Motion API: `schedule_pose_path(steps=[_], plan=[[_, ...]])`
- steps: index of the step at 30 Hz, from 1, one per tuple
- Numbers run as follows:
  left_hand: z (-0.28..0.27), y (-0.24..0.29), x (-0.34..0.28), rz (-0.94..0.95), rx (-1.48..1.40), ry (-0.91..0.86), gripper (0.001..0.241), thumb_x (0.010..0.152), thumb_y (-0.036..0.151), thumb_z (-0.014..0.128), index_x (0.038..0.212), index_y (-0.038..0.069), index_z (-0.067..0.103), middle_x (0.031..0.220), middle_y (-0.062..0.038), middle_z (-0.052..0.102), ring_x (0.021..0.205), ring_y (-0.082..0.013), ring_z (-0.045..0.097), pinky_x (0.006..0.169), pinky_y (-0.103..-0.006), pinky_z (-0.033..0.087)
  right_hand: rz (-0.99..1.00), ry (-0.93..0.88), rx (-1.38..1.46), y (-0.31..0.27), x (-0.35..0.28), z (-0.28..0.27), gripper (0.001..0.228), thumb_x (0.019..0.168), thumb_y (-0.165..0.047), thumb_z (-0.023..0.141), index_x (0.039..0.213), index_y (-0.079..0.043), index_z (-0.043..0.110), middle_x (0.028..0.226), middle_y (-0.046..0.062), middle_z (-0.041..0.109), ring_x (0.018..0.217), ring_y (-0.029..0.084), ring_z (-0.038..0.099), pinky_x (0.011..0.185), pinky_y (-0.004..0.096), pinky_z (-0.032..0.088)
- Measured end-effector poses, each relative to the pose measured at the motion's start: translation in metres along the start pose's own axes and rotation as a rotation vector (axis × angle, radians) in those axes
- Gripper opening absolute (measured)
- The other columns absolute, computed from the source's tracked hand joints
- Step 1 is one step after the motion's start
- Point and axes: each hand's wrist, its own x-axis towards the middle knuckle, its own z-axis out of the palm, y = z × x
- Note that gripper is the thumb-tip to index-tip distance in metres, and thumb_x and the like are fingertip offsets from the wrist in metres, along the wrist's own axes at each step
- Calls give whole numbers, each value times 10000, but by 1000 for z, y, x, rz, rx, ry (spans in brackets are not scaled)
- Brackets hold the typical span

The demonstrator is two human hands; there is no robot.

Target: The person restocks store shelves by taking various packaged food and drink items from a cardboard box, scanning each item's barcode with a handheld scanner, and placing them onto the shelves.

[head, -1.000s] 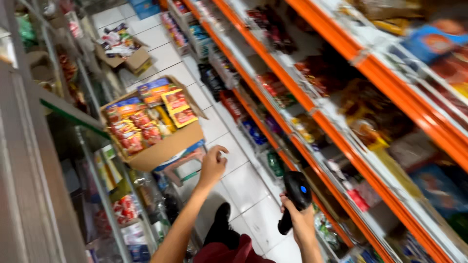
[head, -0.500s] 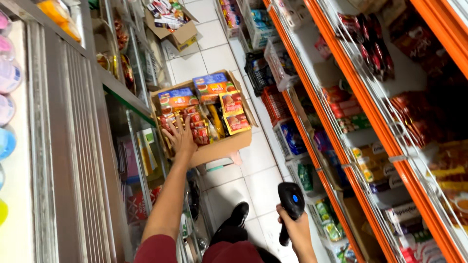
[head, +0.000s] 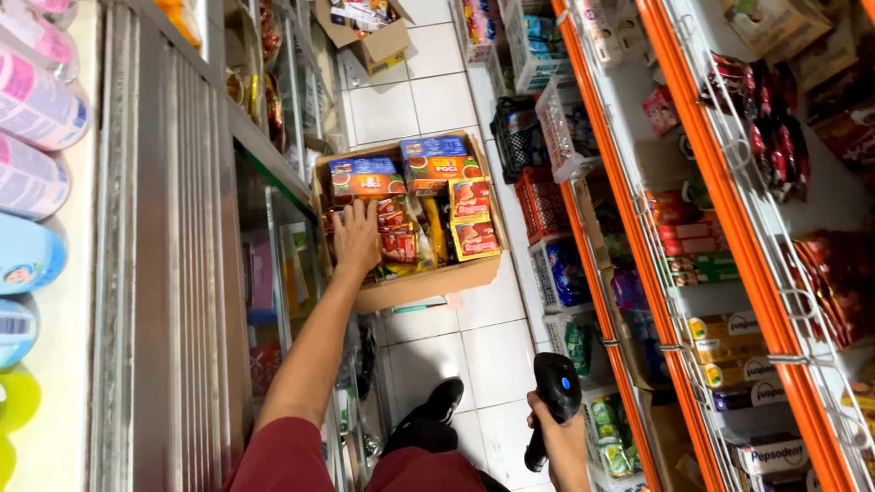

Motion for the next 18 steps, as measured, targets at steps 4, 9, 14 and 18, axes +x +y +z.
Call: schedule_pose_path(steps=[4,9,14,18], plan=[[0,7,2,36,7,90,851,638,36,825,1417,29,484,1195,-149,509,1182,-353,494,1055,-536,379,9,-32,-29,1,4,9,184,847,-79,751,987,29,702,728,65,631,605,146,581,576,304,454],[-5,13,-2,20,-2,150,734,492,-16,820,1167,93,552,1350,-178,476,1265,-414,434,968,-521,386,16,-35,-43,-3,8,14,194,837,-81,756,992,26,709,732,61,634,601,143,579,572,306,454],[-10,10,3,6,-30,53,728,621,7,815,1285,58,522,1362,-193,466,1259,-397,470,1076,-534,383,47,-42,-86,-4,12,6,189,847,-85,751,990,36,722,696,72,634,602,141,580,586,296,443],[-19,3,14,14,-81,11,944,479,46,854,1329,31,445,1290,-262,451,1113,-424,535,1027,-542,394,44,-83,-103,-2,16,-2,183,845,-84,748,973,44,722,692,57,635,597,137,572,580,300,436]])
